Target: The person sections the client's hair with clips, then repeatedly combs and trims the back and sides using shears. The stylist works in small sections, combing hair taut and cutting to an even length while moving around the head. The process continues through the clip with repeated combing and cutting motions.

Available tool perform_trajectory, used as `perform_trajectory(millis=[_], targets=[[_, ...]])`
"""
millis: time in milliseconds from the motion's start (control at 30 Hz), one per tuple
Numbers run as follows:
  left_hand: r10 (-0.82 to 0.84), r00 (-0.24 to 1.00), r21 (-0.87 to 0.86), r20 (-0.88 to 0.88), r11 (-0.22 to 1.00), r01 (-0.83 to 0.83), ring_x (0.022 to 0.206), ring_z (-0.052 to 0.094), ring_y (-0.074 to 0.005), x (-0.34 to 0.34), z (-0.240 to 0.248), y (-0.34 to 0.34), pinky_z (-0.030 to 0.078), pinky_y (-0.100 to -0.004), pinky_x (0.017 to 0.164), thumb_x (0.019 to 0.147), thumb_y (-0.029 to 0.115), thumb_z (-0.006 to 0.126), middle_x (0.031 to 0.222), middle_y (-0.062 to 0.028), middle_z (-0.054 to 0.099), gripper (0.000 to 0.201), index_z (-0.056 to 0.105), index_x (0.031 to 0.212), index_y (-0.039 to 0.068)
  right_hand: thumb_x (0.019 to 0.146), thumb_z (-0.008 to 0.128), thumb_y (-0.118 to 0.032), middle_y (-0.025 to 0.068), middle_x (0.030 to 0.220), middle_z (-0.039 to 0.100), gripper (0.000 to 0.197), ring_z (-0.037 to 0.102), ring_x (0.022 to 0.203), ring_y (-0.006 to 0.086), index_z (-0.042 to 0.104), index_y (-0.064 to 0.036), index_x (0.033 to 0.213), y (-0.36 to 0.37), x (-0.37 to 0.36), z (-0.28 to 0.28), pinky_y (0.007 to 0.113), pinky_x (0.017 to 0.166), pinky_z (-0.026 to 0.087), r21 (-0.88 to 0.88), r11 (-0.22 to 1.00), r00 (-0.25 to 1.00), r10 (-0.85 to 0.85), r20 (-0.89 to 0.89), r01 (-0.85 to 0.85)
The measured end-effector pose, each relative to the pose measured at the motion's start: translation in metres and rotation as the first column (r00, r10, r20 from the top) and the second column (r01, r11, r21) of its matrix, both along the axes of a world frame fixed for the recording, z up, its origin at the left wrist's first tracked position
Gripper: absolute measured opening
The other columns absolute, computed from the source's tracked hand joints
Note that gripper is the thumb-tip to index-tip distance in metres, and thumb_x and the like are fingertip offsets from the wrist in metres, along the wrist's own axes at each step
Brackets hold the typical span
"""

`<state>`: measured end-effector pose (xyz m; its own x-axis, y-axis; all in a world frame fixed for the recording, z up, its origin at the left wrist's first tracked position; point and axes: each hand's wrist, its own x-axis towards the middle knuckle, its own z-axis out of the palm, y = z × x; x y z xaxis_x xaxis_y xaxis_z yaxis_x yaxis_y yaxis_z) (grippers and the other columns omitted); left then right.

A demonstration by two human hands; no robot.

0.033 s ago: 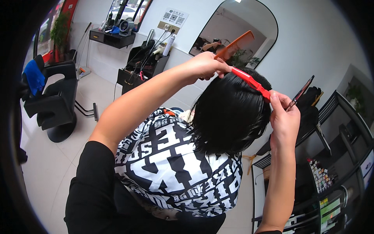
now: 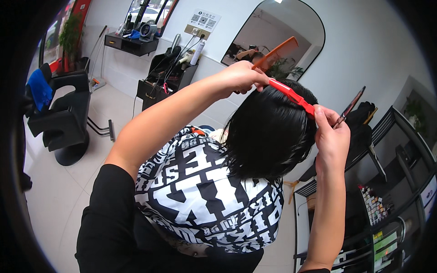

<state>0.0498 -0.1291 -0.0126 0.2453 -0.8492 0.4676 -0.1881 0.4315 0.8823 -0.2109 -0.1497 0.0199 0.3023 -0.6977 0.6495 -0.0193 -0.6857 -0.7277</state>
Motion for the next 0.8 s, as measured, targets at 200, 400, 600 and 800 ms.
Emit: perform_trajectory(millis=[200,400,600,800], targets=[[0.036,0.995,0.085,0.098,0.995,-0.044,0.050,0.041,-0.0121,0.005,0.005,0.007,0.030,-0.0292,0.047,0.074,0.022,0.072,0.056,-0.0003,0.046,0.019,0.065,0.068,0.005,0.097,0.070,-0.016,0.0001,0.093,0.070,0.020,0.060,0.085,0.0053,0.070,0.0015,0.106,-0.001,0.013,-0.003,0.019,0.077,0.045,-0.011,1.000,0.999,0.015,-0.028,-0.016],[0.064,0.974,0.060,0.217,0.995,-0.079,0.050,0.039,-0.0088,0.006,0.008,0.034,0.029,-0.0261,0.048,0.079,0.029,0.076,0.057,0.0027,0.047,0.025,0.070,0.076,0.005,0.097,0.069,-0.013,0.0013,0.094,0.070,0.016,0.061,0.086,0.0067,0.070,0.0016,0.104,0.001,0.013,-0.016,0.021,0.081,0.046,0.007,0.990,0.989,0.140,0.038,-0.141],[0.202,0.866,0.063,0.458,0.964,-0.258,0.050,0.036,-0.0045,-0.031,0.027,0.085,0.025,-0.0233,0.048,0.080,0.029,0.082,0.060,0.0053,0.047,0.028,0.077,0.090,0.003,0.098,0.069,-0.012,0.0009,0.094,0.070,0.014,0.061,0.086,0.0068,0.070,0.0009,0.103,-0.002,-0.005,-0.040,0.021,0.082,0.046,0.000,0.957,0.950,0.287,0.120,-0.290],[0.232,0.674,0.019,0.701,0.939,-0.342,0.064,0.058,-0.0124,-0.082,0.041,0.105,0.045,-0.0292,0.060,0.080,0.032,0.077,0.076,-0.0078,0.072,0.037,0.078,0.091,-0.003,0.098,0.068,-0.010,-0.0023,0.085,0.066,0.011,0.053,0.073,0.0029,0.071,0.0008,0.099,0.005,-0.022,-0.069,0.019,0.067,0.042,-0.179,0.943,0.935,0.311,0.172,-0.281]])
